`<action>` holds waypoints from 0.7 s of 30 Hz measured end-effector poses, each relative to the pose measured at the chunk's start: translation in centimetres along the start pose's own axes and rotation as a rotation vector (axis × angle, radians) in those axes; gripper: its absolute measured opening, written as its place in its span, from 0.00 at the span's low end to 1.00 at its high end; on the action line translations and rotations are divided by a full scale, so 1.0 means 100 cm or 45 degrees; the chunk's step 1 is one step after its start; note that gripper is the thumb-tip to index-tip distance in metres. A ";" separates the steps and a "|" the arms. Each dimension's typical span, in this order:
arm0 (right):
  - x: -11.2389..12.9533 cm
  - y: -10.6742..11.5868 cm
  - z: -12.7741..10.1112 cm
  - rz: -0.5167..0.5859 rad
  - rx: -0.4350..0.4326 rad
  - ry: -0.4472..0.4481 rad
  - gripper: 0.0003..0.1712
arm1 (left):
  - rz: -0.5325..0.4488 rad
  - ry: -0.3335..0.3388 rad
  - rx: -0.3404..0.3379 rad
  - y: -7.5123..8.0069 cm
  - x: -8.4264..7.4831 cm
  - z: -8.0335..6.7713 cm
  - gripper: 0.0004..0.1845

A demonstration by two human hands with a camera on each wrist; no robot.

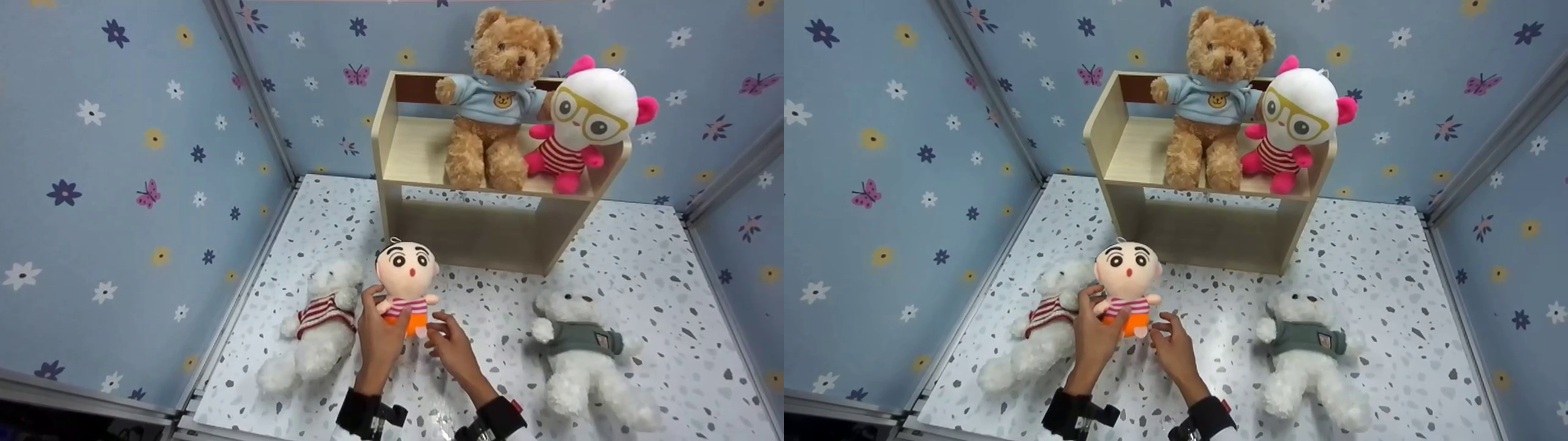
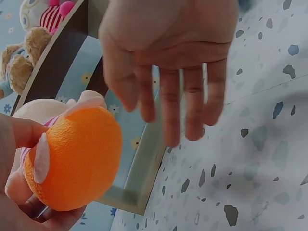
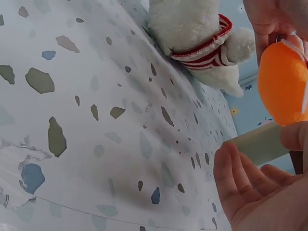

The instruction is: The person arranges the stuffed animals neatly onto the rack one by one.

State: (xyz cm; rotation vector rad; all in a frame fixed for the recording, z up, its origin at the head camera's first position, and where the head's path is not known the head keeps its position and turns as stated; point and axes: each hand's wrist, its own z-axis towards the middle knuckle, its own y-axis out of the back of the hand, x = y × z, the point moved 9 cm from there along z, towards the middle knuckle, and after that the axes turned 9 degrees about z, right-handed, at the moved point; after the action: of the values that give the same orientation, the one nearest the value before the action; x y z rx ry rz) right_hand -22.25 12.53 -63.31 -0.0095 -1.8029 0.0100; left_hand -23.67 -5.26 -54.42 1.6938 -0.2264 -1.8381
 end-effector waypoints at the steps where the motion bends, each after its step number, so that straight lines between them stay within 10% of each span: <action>1: -0.003 -0.001 0.000 -0.019 0.007 -0.018 0.25 | -0.010 -0.006 -0.006 0.001 -0.002 0.001 0.33; 21: -0.029 0.005 -0.004 -0.243 0.081 -0.108 0.19 | -0.135 -0.198 -0.116 0.033 -0.059 0.036 0.30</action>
State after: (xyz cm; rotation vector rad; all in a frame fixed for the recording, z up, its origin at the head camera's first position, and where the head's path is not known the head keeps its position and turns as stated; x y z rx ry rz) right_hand -21.20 12.96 -66.04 0.2109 -1.8812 -0.0689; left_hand -26.11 -5.64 -47.17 1.5286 -0.1163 -2.0292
